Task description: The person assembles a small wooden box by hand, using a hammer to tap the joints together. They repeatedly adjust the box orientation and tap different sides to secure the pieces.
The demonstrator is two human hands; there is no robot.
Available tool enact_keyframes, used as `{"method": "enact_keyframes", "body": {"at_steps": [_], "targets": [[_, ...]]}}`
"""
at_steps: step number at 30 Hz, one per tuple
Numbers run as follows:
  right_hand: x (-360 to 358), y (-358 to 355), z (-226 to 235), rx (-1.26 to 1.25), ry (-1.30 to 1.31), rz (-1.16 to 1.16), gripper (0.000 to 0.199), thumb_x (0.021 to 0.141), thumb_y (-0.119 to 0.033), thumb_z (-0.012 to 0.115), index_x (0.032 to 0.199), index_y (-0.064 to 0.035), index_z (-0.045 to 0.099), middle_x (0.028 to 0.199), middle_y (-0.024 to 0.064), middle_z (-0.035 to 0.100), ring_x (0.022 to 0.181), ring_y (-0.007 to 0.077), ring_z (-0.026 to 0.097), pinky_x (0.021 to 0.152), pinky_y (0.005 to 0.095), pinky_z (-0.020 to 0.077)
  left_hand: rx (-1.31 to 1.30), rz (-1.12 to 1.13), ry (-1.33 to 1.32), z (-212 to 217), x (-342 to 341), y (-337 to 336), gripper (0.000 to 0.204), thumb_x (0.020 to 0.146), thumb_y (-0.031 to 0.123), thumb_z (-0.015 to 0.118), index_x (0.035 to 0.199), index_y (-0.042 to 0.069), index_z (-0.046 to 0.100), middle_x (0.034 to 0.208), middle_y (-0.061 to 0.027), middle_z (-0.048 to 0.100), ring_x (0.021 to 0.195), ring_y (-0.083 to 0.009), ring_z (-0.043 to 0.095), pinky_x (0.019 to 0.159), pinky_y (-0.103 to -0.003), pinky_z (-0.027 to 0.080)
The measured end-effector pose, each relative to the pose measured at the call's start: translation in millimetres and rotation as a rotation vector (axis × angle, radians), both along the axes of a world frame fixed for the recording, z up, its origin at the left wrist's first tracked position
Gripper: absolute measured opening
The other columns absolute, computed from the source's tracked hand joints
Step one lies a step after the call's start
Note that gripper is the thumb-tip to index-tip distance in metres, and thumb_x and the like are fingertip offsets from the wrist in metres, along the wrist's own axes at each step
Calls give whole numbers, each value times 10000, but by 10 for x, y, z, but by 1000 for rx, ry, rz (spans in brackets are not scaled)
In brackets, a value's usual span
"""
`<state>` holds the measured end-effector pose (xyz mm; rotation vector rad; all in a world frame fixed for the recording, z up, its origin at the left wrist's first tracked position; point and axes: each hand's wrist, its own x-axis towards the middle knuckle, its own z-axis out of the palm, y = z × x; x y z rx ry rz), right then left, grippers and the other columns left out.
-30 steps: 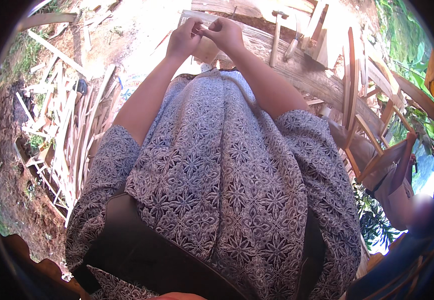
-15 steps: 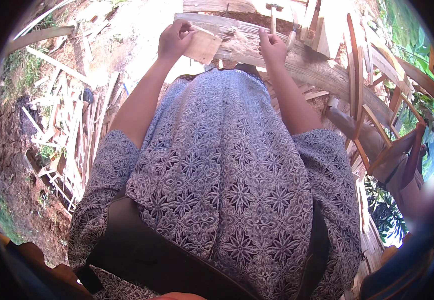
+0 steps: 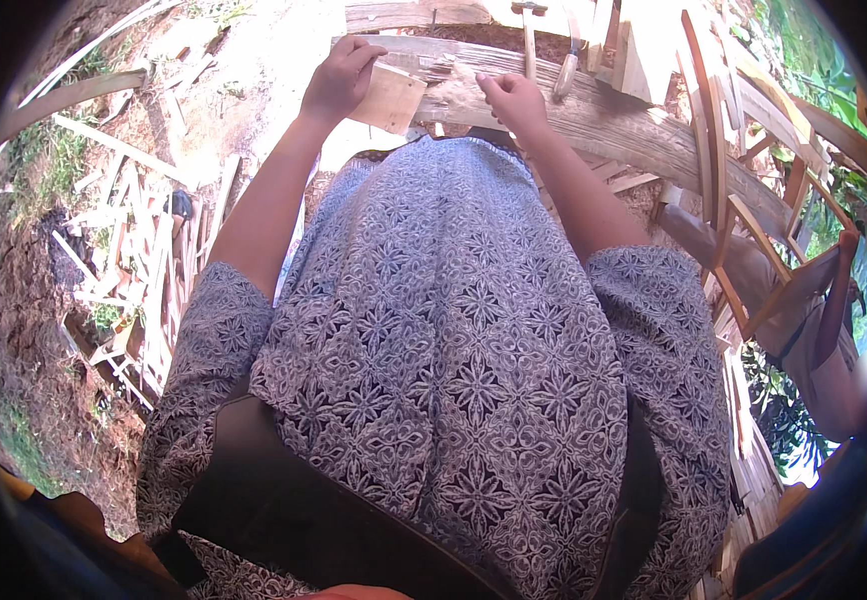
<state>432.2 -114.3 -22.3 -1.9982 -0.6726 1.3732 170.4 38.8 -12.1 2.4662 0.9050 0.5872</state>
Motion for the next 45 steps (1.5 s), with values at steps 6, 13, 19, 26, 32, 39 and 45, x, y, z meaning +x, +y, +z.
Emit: {"method": "enact_keyframes", "body": {"at_steps": [6,13,19,26,32,39,45], "targets": [[-699,143,-88,-197,170,501,503,932,-450,693,1180,-14,717,865,95,724,685,155,666,639,302,552,-109,144,120,33,-323,-6,212,940,72,630,1117,128,734,995,-72,633,883,-252,675,783,-383,561],[-667,330,-77,-82,85,424,467,958,-356,631,1289,-29,672,1074,140,732,907,191,694,803,328,551,-299,444,-24,-1,-498,-307,222,959,99,623,1133,135,757,993,-67,636,911,-196,670,791,-328,569],[-397,684,-227,-100,180,483,443,986,-267,596,1378,-61,612,1182,88,700,974,173,696,867,326,564,-388,566,-185,109,-542,-464,218,968,132,637,1152,120,754,1041,-95,648,951,-194,665,805,-301,578],[-170,983,-179,-91,172,442,442,1023,-240,551,1416,-40,567,1197,103,699,962,170,720,857,318,596,-361,588,-122,104,-242,-550,204,914,222,728,1081,111,767,987,-39,743,963,-138,685,818,-305,550],[-181,842,-223,-106,211,334,426,1018,-234,571,1393,-32,584,1194,102,696,941,158,727,842,295,593,-695,530,-234,35,52,-748,241,894,249,763,1042,59,767,937,-41,776,831,-110,709,757,-261,550],[-243,797,-164,-104,253,301,454,1047,-250,567,1435,-18,523,1252,99,654,983,159,706,886,292,589,-688,460,-155,-58,50,-691,230,927,206,722,1063,24,756,919,-78,779,806,-126,724,743,-267,558],[-317,821,-236,-71,306,284,483,1029,-238,595,1415,41,517,1229,132,659,999,178,708,863,287,589,-598,456,-180,-76,-8,-735,209,917,191,715,1042,28,753,894,-117,766,796,-185,731,741,-308,559]]}}
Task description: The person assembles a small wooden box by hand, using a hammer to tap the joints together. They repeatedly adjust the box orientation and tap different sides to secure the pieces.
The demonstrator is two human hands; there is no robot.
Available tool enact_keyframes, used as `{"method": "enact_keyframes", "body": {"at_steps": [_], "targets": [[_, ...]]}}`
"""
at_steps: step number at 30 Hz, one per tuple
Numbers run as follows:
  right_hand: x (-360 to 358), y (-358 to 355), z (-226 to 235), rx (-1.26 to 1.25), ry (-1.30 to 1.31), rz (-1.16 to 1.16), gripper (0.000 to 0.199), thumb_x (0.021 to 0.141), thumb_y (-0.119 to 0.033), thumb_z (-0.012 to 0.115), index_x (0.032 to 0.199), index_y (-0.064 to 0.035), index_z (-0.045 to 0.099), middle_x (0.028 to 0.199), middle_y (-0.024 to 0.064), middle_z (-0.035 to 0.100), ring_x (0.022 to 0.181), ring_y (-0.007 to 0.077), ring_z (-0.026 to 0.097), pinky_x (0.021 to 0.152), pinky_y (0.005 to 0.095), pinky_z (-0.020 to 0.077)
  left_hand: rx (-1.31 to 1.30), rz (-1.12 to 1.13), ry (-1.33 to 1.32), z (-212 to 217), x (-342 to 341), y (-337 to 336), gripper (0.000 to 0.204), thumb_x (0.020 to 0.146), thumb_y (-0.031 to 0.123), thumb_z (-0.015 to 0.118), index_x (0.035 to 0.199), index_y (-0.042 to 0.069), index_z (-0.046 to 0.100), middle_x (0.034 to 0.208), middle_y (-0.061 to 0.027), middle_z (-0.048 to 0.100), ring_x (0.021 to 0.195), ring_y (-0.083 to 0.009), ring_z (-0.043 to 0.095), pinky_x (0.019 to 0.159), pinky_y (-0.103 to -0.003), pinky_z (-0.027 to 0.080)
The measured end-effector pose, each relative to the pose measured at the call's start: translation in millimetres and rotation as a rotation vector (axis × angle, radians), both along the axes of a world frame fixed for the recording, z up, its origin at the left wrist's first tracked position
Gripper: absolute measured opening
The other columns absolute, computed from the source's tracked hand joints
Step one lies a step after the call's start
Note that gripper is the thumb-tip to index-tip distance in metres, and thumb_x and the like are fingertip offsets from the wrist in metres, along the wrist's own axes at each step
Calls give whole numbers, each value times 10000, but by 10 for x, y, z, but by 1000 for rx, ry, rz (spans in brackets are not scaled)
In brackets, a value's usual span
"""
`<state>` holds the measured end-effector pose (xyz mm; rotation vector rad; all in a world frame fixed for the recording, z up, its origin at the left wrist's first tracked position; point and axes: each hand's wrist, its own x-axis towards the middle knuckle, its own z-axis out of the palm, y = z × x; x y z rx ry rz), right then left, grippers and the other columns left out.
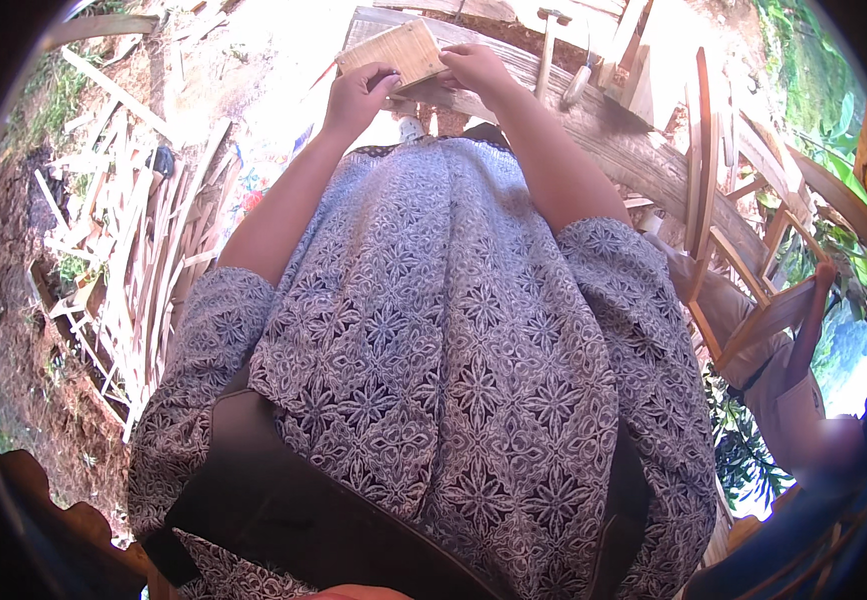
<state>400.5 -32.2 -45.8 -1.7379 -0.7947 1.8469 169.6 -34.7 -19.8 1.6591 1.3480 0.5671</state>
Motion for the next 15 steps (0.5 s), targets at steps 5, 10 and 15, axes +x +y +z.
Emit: {"method": "enact_keyframes", "body": {"at_steps": [5,10,15], "targets": [[-130,-28,46,23,6,-48,449,997,-204,622,1339,84,571,1159,176,681,966,204,726,850,283,603,70,42,44,-19,-87,-86,186,913,174,710,1019,26,749,892,-132,752,785,-226,723,730,-334,557],[-209,-24,74,42,15,-26,456,979,-207,641,1305,108,590,1160,182,689,974,221,732,859,298,603,100,109,105,47,-138,-196,200,945,201,693,1056,46,754,919,-92,773,850,-172,737,775,-299,553],[100,-65,125,54,31,43,478,993,-211,632,1362,80,548,1214,160,669,1063,215,704,922,302,586,127,215,124,-86,-51,-297,196,948,206,688,1056,58,756,934,-98,775,877,-176,744,787,-299,556]]}}
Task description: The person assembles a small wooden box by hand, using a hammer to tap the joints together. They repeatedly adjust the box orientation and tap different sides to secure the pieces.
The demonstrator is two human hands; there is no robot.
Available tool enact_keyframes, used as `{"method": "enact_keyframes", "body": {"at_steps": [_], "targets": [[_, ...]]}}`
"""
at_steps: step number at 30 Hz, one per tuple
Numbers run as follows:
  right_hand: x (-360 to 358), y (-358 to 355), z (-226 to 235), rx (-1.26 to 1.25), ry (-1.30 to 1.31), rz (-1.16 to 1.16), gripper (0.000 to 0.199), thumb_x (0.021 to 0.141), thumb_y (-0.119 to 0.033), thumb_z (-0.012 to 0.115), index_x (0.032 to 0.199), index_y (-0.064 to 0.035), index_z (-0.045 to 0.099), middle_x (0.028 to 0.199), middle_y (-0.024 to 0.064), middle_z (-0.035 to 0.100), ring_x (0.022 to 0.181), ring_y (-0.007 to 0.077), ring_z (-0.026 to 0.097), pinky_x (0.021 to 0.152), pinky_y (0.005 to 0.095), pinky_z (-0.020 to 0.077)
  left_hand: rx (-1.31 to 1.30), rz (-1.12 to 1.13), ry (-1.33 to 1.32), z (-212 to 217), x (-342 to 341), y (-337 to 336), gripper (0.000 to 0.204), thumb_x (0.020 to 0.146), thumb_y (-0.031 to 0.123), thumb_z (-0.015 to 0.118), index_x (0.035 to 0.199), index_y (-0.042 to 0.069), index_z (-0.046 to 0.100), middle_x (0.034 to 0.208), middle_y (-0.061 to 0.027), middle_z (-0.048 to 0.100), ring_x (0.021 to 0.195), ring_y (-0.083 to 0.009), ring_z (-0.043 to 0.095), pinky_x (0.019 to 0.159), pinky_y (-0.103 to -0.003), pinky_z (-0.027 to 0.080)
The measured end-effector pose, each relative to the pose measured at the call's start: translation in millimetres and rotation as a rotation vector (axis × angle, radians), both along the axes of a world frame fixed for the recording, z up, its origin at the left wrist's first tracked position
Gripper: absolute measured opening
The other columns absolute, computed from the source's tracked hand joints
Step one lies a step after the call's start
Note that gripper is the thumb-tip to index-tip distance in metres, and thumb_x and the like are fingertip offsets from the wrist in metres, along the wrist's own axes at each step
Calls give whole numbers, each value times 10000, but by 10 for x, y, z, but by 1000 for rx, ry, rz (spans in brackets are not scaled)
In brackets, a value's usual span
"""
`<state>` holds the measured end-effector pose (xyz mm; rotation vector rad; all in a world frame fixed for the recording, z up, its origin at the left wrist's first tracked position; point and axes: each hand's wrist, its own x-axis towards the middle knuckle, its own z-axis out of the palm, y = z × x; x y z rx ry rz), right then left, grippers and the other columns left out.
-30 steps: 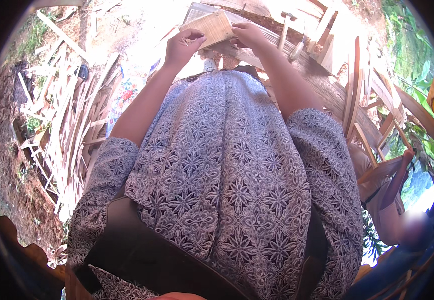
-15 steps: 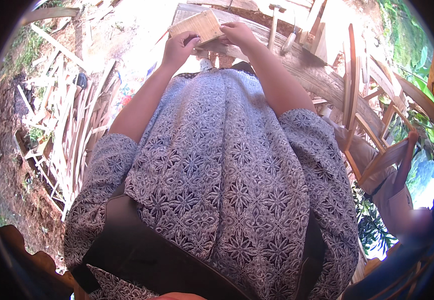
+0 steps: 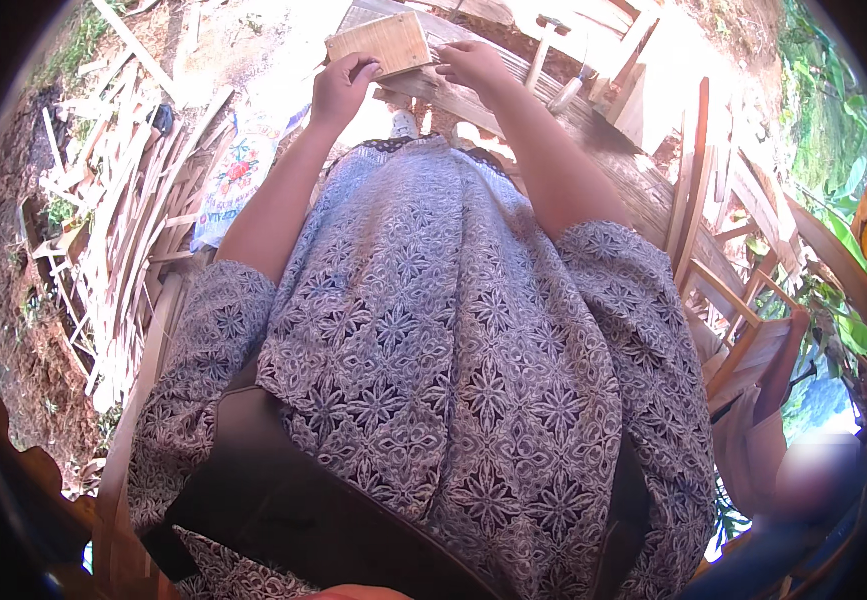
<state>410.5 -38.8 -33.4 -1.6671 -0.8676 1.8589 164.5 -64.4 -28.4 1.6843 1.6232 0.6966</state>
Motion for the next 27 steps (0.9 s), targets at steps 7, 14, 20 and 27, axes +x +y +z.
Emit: {"method": "enact_keyframes", "body": {"at_steps": [7,14,20,27], "targets": [[950,-301,-211,-46,-129,-105,329,1006,-244,637,1220,6,638,1087,91,697,971,162,703,851,281,585,49,95,71,67,116,-61,194,946,220,688,1057,77,757,945,-89,775,879,-191,745,796,-309,556],[1559,-637,-444,-20,-122,-223,352,975,-233,648,1213,26,649,1021,80,682,884,139,675,785,272,555,98,163,133,-23,169,-166,182,948,202,681,1067,86,755,955,-77,777,904,-188,742,822,-307,552],[1743,-703,-557,-8,-132,-216,259,990,-248,660,1136,-35,640,975,41,685,850,105,663,763,236,554,144,196,101,-75,195,-143,186,949,211,683,1072,91,755,976,-82,776,920,-203,742,836,-316,553],[1834,-751,-703,30,-312,-142,338,958,-261,676,1193,-20,639,1021,62,691,921,126,659,798,259,527,134,226,96,-74,258,-148,190,940,224,697,1068,99,761,984,-88,774,920,-208,742,831,-319,555]]}}
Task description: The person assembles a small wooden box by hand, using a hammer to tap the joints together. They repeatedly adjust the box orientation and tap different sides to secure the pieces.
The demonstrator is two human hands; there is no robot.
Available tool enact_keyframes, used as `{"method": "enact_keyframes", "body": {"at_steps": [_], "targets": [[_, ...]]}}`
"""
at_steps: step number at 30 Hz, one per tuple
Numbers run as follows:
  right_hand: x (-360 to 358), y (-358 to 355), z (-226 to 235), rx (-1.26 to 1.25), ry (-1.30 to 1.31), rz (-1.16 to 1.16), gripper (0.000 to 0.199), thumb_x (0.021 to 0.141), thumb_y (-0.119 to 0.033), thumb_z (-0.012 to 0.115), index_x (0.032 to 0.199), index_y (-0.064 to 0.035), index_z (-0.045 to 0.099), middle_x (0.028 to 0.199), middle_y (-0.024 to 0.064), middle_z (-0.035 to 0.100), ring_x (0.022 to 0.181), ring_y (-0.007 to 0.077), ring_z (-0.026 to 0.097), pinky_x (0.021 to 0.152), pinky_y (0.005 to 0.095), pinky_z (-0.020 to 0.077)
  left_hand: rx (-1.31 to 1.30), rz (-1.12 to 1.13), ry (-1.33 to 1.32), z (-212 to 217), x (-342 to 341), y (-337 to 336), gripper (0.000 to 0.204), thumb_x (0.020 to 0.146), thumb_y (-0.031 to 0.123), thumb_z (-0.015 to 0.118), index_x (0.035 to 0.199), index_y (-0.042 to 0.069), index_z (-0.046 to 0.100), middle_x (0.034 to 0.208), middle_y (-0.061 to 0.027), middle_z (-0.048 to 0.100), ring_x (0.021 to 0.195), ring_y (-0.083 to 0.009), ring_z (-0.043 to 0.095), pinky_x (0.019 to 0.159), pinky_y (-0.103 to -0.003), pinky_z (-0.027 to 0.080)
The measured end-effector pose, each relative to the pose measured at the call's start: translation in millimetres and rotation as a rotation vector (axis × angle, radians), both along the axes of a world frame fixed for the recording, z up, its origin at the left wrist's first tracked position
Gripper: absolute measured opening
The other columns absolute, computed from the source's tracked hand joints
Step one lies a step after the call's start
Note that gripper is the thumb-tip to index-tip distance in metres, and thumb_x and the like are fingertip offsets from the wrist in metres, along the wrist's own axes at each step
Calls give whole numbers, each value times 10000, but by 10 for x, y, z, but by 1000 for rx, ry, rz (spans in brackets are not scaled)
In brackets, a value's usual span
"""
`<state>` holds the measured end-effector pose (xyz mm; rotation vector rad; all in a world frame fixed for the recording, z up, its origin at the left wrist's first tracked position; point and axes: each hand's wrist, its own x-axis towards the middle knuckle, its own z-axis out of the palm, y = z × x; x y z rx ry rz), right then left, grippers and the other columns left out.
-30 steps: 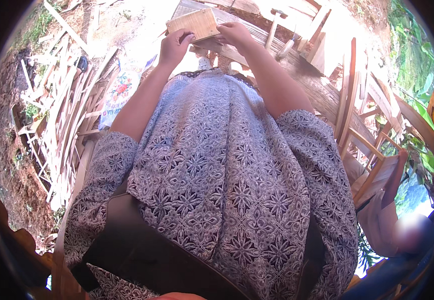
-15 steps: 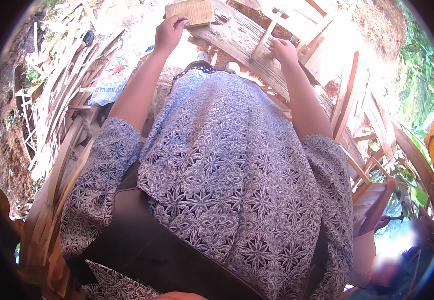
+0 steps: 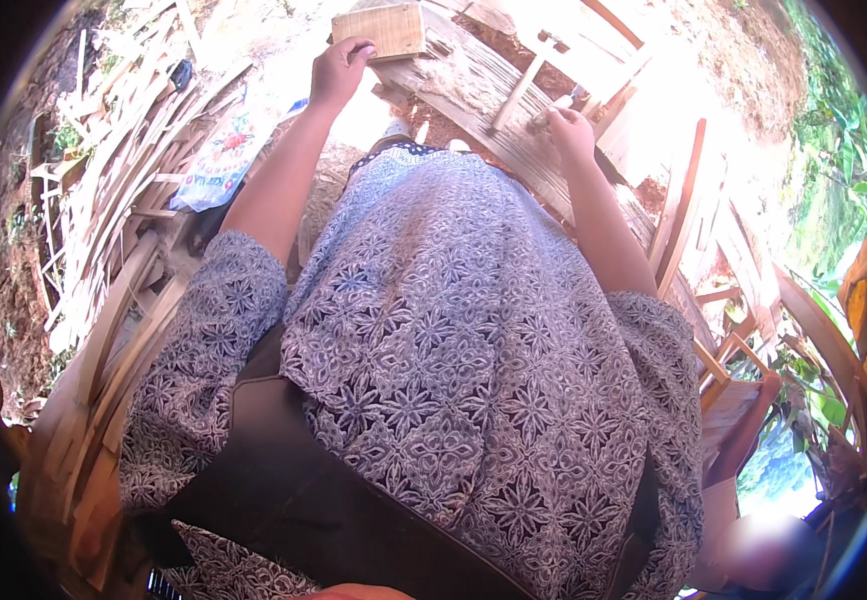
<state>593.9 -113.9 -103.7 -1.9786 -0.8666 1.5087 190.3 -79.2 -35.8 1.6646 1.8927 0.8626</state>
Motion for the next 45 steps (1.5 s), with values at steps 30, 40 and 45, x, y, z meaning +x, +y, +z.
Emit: {"method": "enact_keyframes", "body": {"at_steps": [30,40,45], "targets": [[-442,294,276,-58,-606,6,738,750,-277,834,1344,-23,478,1251,209,640,1169,319,644,1032,399,497,57,-2,12,-37,-122,-28,187,939,241,697,1056,108,759,1004,-100,750,915,-235,727,817,-340,547],[-498,1037,639,179,-751,100,619,796,-247,750,1349,-81,528,1143,113,695,1055,254,677,936,391,517,18,28,-18,19,-180,-88,172,928,227,711,1046,111,760,1007,-93,748,895,-227,727,812,-336,548],[-671,1901,777,125,-894,450,533,841,-185,687,1358,-190,557,1236,50,688,1107,228,668,930,388,520,0,-17,29,198,-500,79,172,929,217,710,1047,102,759,1016,-100,746,891,-227,724,810,-341,551]]}}
